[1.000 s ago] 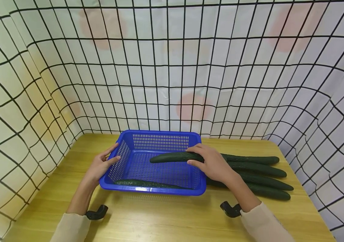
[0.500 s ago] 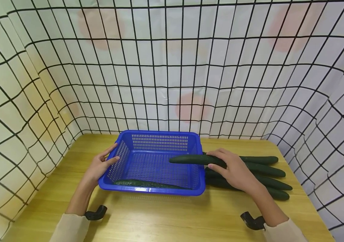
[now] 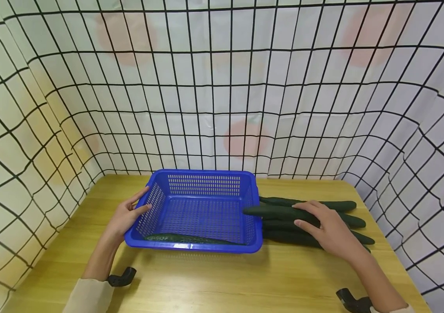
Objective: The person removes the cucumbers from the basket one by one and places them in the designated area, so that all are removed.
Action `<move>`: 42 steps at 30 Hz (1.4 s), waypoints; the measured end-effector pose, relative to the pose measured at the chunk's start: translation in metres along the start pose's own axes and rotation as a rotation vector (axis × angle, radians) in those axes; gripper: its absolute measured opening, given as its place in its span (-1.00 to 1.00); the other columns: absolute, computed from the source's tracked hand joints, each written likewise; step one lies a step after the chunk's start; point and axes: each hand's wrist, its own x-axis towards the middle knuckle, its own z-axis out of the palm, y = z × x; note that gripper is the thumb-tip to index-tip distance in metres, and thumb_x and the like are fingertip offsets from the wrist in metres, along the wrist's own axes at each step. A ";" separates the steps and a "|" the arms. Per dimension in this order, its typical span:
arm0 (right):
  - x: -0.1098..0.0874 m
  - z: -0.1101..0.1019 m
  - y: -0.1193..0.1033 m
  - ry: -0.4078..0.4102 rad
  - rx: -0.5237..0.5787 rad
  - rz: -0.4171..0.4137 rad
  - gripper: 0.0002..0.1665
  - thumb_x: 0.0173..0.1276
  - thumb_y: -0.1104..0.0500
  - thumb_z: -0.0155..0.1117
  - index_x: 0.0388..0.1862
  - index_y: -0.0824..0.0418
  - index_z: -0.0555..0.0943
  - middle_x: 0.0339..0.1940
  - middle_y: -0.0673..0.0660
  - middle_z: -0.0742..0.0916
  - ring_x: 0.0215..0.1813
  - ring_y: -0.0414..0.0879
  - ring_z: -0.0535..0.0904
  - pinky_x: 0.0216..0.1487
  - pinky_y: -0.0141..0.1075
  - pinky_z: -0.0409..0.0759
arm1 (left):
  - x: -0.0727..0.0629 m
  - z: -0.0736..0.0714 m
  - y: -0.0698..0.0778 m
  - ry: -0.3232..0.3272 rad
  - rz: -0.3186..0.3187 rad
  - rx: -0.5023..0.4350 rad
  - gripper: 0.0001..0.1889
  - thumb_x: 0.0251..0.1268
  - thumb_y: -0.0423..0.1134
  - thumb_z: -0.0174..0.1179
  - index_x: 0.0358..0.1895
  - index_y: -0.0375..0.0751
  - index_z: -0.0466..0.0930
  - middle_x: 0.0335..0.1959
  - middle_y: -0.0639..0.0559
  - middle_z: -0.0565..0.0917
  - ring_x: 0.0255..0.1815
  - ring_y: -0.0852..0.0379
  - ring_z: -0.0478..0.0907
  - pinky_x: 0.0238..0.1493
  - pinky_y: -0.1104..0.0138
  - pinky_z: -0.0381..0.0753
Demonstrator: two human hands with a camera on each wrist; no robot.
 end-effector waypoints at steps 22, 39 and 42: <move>-0.062 0.001 0.046 -0.005 -0.065 0.116 -0.46 0.41 0.01 0.41 0.33 0.01 0.59 0.23 0.13 0.69 0.19 0.29 0.56 0.00 0.15 0.59 | 0.001 0.000 -0.001 -0.006 0.001 0.000 -0.27 0.49 -0.29 0.18 0.63 0.23 0.17 0.36 -0.53 0.48 -0.03 -0.19 0.74 -0.14 0.01 0.77; -0.073 0.037 0.055 -0.080 -0.014 0.107 -0.54 0.42 -0.06 0.37 0.27 -0.10 0.62 0.21 0.03 0.68 0.20 0.24 0.59 0.02 0.11 0.64 | -0.001 -0.001 0.001 -0.008 -0.006 -0.004 -0.28 0.50 -0.27 0.18 0.63 0.27 0.18 0.35 -0.54 0.47 -0.08 -0.18 0.75 -0.18 0.02 0.78; -0.072 0.040 0.056 -0.072 -0.017 0.105 -0.56 0.42 -0.06 0.38 0.26 -0.12 0.62 0.19 0.03 0.69 0.18 0.24 0.57 0.01 0.20 0.60 | -0.002 -0.001 0.002 -0.010 -0.011 -0.014 -0.28 0.50 -0.26 0.18 0.63 0.28 0.17 0.35 -0.54 0.48 -0.12 -0.16 0.76 -0.19 0.02 0.78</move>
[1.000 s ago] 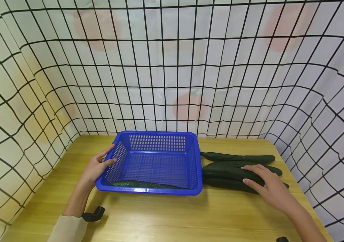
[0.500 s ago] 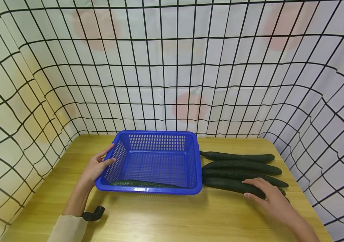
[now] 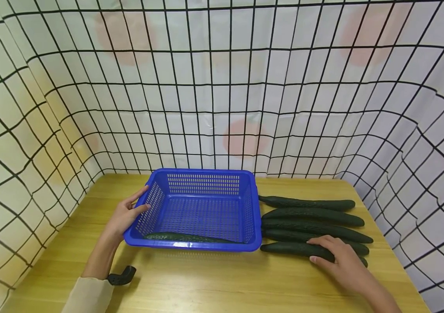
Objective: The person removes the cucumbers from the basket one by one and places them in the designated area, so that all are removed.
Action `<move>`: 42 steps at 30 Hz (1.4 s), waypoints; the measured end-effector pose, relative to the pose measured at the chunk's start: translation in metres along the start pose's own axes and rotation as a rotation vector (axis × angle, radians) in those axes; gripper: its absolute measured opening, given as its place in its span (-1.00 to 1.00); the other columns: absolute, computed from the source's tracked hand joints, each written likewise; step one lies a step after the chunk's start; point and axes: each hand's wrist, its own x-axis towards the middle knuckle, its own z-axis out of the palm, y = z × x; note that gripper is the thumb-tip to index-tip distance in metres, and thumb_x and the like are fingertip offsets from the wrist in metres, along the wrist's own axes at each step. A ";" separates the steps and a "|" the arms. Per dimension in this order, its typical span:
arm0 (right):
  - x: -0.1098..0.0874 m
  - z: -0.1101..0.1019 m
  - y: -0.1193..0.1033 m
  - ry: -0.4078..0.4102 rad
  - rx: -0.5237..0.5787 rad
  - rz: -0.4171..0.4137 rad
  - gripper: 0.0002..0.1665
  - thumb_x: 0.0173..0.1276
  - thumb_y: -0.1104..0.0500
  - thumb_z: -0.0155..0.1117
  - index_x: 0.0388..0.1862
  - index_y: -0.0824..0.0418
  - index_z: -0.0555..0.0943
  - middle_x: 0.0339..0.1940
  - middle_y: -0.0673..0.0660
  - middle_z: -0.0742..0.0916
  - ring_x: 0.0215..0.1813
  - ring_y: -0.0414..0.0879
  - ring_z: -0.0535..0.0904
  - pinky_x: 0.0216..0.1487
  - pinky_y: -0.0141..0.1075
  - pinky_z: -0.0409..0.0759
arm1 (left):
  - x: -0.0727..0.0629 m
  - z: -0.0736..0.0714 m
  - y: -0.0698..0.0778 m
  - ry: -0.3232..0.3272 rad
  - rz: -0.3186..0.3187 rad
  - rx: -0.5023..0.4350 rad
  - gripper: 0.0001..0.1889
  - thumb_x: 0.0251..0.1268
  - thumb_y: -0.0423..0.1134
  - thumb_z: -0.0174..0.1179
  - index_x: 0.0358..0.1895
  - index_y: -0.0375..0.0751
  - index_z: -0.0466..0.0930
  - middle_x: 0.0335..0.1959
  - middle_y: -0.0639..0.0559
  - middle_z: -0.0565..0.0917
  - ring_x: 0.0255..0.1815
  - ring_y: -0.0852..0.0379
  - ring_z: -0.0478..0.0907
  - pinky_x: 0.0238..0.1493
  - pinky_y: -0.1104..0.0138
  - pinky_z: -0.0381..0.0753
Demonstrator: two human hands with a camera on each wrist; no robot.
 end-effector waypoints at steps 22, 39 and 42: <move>0.010 0.008 0.005 0.095 -0.117 -0.067 -0.55 0.21 -0.04 0.56 0.10 -0.09 0.72 0.06 -0.02 0.72 0.09 0.13 0.56 0.02 0.18 0.54 | 0.000 0.001 -0.001 0.033 0.015 0.028 -0.28 0.45 -0.31 0.21 0.60 0.25 0.25 0.27 -0.53 0.54 -0.11 -0.16 0.75 -0.20 0.06 0.78; 0.018 -0.003 -0.007 0.113 -0.067 -0.032 -0.55 0.23 -0.04 0.56 0.08 0.00 0.70 0.07 0.08 0.72 0.14 0.22 0.52 0.06 0.24 0.43 | 0.002 0.001 -0.002 0.012 0.011 0.010 -0.27 0.48 -0.30 0.18 0.63 0.25 0.19 0.36 -0.52 0.47 0.00 -0.19 0.73 -0.13 0.02 0.77; 0.024 -0.006 -0.014 0.117 -0.054 -0.044 -0.56 0.27 -0.03 0.53 0.11 0.02 0.69 0.09 0.08 0.71 0.15 0.20 0.51 0.04 0.24 0.46 | 0.002 0.001 -0.003 0.011 0.011 0.010 -0.27 0.48 -0.29 0.18 0.63 0.25 0.18 0.36 -0.53 0.48 -0.03 -0.18 0.74 -0.14 0.02 0.78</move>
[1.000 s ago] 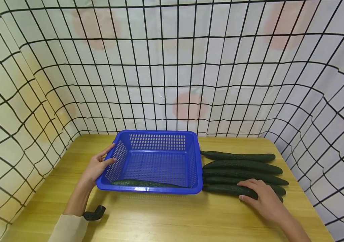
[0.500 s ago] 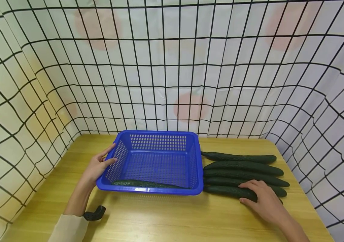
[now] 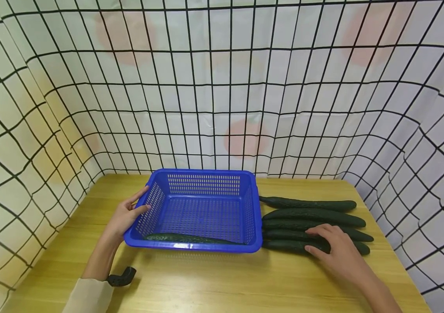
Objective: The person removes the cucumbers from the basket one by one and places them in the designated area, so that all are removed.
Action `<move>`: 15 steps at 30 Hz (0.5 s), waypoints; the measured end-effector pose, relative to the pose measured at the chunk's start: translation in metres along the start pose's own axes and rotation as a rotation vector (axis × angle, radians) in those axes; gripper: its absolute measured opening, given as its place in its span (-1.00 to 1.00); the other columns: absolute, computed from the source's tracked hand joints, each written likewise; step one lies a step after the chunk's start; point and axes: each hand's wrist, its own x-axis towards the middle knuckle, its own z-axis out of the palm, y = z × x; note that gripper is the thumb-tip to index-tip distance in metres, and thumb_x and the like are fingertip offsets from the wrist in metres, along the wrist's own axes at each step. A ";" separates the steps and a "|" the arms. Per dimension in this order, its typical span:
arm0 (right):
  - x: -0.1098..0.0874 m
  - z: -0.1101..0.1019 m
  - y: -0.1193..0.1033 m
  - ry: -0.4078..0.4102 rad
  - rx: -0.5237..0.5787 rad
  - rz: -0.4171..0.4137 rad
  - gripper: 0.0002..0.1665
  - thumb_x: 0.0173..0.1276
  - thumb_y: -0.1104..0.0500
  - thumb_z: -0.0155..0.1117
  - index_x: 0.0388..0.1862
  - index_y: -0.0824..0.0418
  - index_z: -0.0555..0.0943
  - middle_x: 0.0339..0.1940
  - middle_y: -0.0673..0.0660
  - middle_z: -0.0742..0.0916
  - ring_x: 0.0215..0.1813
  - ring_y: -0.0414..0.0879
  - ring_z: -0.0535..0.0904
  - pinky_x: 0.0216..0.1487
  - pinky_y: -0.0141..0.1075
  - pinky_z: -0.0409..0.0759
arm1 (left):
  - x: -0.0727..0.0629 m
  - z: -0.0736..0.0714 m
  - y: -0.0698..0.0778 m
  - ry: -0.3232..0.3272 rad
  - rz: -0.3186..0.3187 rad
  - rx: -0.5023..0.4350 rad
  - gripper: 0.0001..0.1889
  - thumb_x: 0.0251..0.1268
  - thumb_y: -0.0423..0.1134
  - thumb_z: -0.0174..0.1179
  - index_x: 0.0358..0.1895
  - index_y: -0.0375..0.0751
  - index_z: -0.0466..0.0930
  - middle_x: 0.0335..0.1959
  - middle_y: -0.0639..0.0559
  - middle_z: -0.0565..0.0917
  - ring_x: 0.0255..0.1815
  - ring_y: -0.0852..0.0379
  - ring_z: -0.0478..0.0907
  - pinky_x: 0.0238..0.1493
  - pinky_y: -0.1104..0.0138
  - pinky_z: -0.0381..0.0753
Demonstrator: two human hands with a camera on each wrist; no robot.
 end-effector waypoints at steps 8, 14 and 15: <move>0.023 0.001 -0.024 -0.004 0.060 -0.021 -0.54 0.40 -0.06 0.41 0.20 0.06 0.65 0.15 0.05 0.67 0.22 0.16 0.53 0.09 0.24 0.53 | -0.002 0.000 0.000 -0.006 -0.003 -0.022 -0.27 0.48 -0.31 0.18 0.62 0.25 0.19 0.35 -0.53 0.48 -0.11 -0.13 0.76 -0.17 0.04 0.78; 0.042 0.004 -0.043 -0.005 0.082 -0.047 -0.56 0.46 -0.09 0.34 0.25 -0.02 0.61 0.17 0.00 0.67 0.18 0.08 0.63 0.11 0.16 0.63 | -0.002 0.001 0.000 -0.003 -0.008 -0.006 -0.27 0.49 -0.29 0.18 0.63 0.27 0.18 0.38 -0.53 0.45 -0.05 -0.16 0.74 -0.15 0.03 0.78; 0.045 0.005 -0.047 -0.004 0.086 -0.051 -0.56 0.46 -0.10 0.33 0.25 -0.02 0.61 0.17 -0.02 0.67 0.17 0.06 0.64 0.11 0.15 0.63 | -0.002 0.001 0.000 -0.002 -0.009 -0.004 -0.27 0.49 -0.29 0.18 0.63 0.27 0.18 0.38 -0.53 0.45 -0.04 -0.16 0.73 -0.15 0.03 0.78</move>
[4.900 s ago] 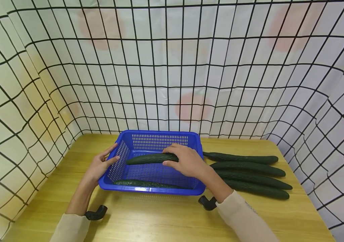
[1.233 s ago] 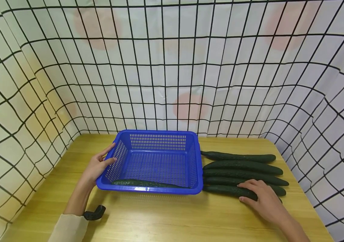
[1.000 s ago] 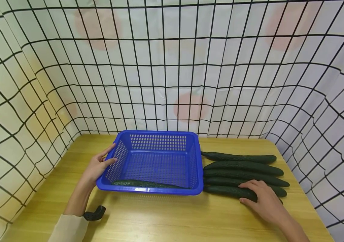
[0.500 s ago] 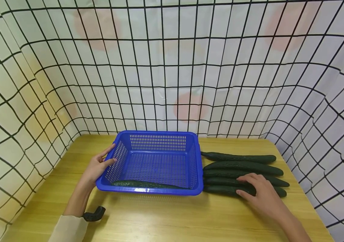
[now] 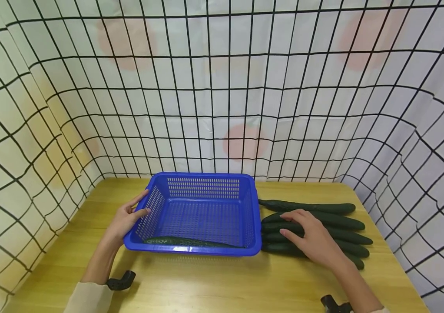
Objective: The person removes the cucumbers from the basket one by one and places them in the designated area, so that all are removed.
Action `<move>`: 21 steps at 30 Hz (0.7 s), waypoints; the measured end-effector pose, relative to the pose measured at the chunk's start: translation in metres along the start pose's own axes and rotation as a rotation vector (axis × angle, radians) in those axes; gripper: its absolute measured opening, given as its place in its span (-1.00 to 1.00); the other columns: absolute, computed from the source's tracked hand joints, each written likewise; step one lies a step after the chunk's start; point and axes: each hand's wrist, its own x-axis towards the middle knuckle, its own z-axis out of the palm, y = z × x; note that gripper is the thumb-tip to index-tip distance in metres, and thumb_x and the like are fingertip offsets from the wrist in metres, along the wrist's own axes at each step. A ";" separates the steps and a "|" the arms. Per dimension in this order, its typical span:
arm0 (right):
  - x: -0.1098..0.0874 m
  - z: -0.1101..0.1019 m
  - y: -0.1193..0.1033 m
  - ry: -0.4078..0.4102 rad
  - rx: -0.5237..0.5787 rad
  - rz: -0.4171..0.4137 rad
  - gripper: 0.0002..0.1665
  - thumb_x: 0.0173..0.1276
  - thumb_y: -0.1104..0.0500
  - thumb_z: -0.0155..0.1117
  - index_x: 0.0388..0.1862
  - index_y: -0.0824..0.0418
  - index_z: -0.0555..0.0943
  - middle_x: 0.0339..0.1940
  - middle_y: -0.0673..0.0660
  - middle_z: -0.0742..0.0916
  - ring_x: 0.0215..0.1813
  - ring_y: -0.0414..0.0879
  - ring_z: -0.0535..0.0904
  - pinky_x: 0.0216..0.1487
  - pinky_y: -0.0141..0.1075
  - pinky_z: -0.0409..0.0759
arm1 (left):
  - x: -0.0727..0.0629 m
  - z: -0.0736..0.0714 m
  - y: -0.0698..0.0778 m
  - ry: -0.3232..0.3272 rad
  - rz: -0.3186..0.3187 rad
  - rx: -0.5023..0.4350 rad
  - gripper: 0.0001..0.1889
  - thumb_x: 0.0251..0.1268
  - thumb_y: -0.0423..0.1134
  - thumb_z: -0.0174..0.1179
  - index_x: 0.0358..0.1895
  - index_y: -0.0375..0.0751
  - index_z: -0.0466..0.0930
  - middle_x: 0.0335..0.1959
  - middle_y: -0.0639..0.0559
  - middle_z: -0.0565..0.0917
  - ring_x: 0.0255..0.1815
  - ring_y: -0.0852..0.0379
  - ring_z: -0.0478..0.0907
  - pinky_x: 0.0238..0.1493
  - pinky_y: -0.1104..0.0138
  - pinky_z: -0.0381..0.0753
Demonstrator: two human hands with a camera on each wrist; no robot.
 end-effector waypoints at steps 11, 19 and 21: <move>0.037 0.015 -0.045 0.012 0.075 -0.070 -0.59 0.48 -0.03 0.32 0.23 0.05 0.63 0.16 0.00 0.69 0.16 0.02 0.66 0.15 0.08 0.65 | 0.001 0.000 0.000 -0.003 0.011 -0.016 -0.26 0.48 -0.31 0.18 0.63 0.23 0.18 0.35 -0.53 0.49 -0.09 -0.15 0.76 -0.16 0.01 0.78; 0.058 0.034 -0.078 -0.064 0.132 -0.105 -0.54 0.48 -0.12 0.30 0.27 -0.02 0.61 0.20 0.01 0.68 0.20 0.02 0.64 0.18 0.09 0.64 | 0.000 0.000 0.000 -0.007 0.011 -0.012 -0.27 0.49 -0.31 0.17 0.63 0.25 0.17 0.34 -0.53 0.50 -0.09 -0.17 0.76 -0.16 0.01 0.78; 0.062 0.039 -0.086 -0.084 0.141 -0.116 -0.54 0.47 -0.14 0.30 0.27 -0.03 0.62 0.20 0.00 0.68 0.22 0.00 0.64 0.19 0.08 0.64 | 0.000 0.000 0.000 -0.005 0.009 -0.009 -0.27 0.49 -0.31 0.17 0.63 0.24 0.17 0.34 -0.53 0.50 -0.10 -0.16 0.76 -0.17 0.01 0.78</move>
